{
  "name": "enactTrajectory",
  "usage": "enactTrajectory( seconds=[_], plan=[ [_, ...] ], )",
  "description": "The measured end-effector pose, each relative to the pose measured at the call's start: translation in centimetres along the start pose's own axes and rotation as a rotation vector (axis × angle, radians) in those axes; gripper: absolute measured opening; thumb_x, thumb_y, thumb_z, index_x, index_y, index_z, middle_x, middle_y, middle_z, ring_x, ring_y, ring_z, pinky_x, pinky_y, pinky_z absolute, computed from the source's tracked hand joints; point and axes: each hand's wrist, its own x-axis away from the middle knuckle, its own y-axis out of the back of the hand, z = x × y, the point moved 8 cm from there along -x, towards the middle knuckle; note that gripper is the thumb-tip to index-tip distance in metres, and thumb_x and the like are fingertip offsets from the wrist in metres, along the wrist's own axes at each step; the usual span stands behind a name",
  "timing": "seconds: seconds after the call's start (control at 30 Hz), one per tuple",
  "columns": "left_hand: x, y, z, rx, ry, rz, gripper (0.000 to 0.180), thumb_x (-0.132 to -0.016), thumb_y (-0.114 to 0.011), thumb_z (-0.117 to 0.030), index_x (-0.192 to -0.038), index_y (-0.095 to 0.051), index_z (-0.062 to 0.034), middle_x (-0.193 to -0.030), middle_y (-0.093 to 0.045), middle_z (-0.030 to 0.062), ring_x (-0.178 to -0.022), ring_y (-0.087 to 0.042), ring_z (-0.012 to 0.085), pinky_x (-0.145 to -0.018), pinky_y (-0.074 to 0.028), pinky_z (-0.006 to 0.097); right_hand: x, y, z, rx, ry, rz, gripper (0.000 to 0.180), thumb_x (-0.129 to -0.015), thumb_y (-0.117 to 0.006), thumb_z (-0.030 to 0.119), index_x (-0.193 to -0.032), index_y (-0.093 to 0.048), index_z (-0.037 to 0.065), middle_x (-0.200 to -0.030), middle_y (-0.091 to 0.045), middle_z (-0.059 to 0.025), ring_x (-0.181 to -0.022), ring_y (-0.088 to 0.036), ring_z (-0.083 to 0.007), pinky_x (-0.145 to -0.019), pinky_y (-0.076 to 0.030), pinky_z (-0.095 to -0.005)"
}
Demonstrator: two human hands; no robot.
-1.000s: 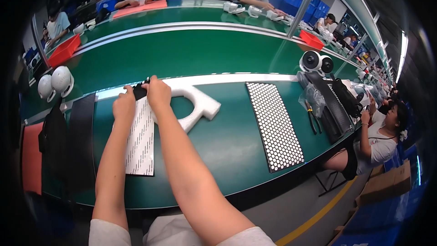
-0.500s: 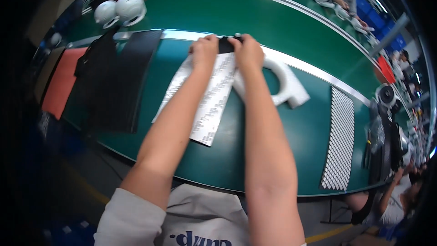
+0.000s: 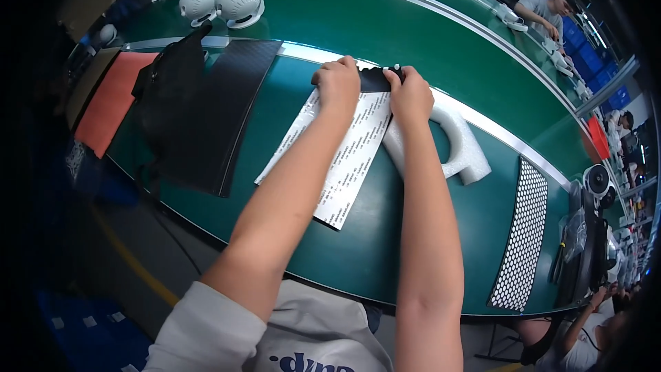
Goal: Applying adhesive foam pads to white security camera housings at an assembly line.
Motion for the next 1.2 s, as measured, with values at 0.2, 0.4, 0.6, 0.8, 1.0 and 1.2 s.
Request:
enactTrajectory(
  seconds=[0.2,0.4,0.6,0.8,1.0,1.2],
  plan=[
    [-1.3,-1.3,3.3,0.613,0.315,0.015,0.031,-0.079,-0.054,-0.032,-0.091,-0.049,-0.0036,-0.09,-0.056,0.0101,-0.09,-0.054,0.0233,-0.073,-0.041,0.04,-0.4,0.0,-0.3,-0.052,-0.006,0.038,0.036,-0.077,-0.056,0.038,-0.082,-0.059,0.002,-0.075,-0.061,-0.0152,-0.074,-0.058,-0.0314,-0.065,-0.045,-0.039],
    [-4.2,-2.3,-0.2,0.717,0.339,0.321,0.029,-0.079,-0.049,-0.027,-0.096,-0.056,-0.0048,-0.104,-0.055,0.0089,-0.103,-0.047,0.0256,-0.084,-0.034,0.04,-0.5,-0.6,0.4,0.015,0.04,0.07,0.036,-0.078,-0.055,0.037,-0.086,-0.057,0.001,-0.079,-0.061,-0.0168,-0.075,-0.058,-0.033,-0.065,-0.044,-0.0393],
    [-4.1,-2.4,-0.7,0.709,0.288,0.096,0.018,-0.074,-0.052,-0.02,-0.085,-0.059,-0.0067,-0.093,-0.058,0.0081,-0.093,-0.05,0.0233,-0.076,-0.035,0.034,-0.3,-0.2,1.4,-0.057,0.111,0.089,0.036,-0.078,-0.055,0.032,-0.081,-0.051,-0.003,-0.077,-0.059,-0.0226,-0.074,-0.057,-0.0364,-0.066,-0.044,-0.0401],
    [-3.8,-2.3,-1.8,0.694,0.224,0.184,0.023,-0.073,-0.058,-0.02,-0.09,-0.059,-0.0065,-0.095,-0.058,0.0082,-0.095,-0.05,0.0232,-0.079,-0.036,0.033,-1.4,-0.5,0.5,-0.09,0.08,0.202,0.035,-0.077,-0.054,0.027,-0.091,-0.053,-0.005,-0.078,-0.06,-0.022,-0.073,-0.06,-0.0324,-0.068,-0.046,-0.0369],
    [-3.9,-2.2,-1.6,0.719,0.218,0.216,0.024,-0.073,-0.057,-0.021,-0.092,-0.059,-0.0063,-0.097,-0.058,0.0092,-0.096,-0.049,0.0237,-0.08,-0.036,0.033,-1.5,-0.7,0.7,-0.084,0.116,0.237,0.032,-0.077,-0.052,0.027,-0.093,-0.052,-0.002,-0.076,-0.06,-0.0208,-0.071,-0.06,-0.0329,-0.067,-0.046,-0.0369],
    [-3.9,-2.4,-1.0,0.727,0.209,0.212,0.02,-0.074,-0.056,-0.02,-0.089,-0.059,-0.0062,-0.096,-0.058,0.009,-0.095,-0.051,0.024,-0.079,-0.038,0.033,-0.9,-0.8,1.5,-0.083,0.107,0.25,0.031,-0.078,-0.052,0.025,-0.093,-0.051,-0.002,-0.074,-0.06,-0.0207,-0.069,-0.059,-0.0326,-0.066,-0.046,-0.0371]
  ],
)
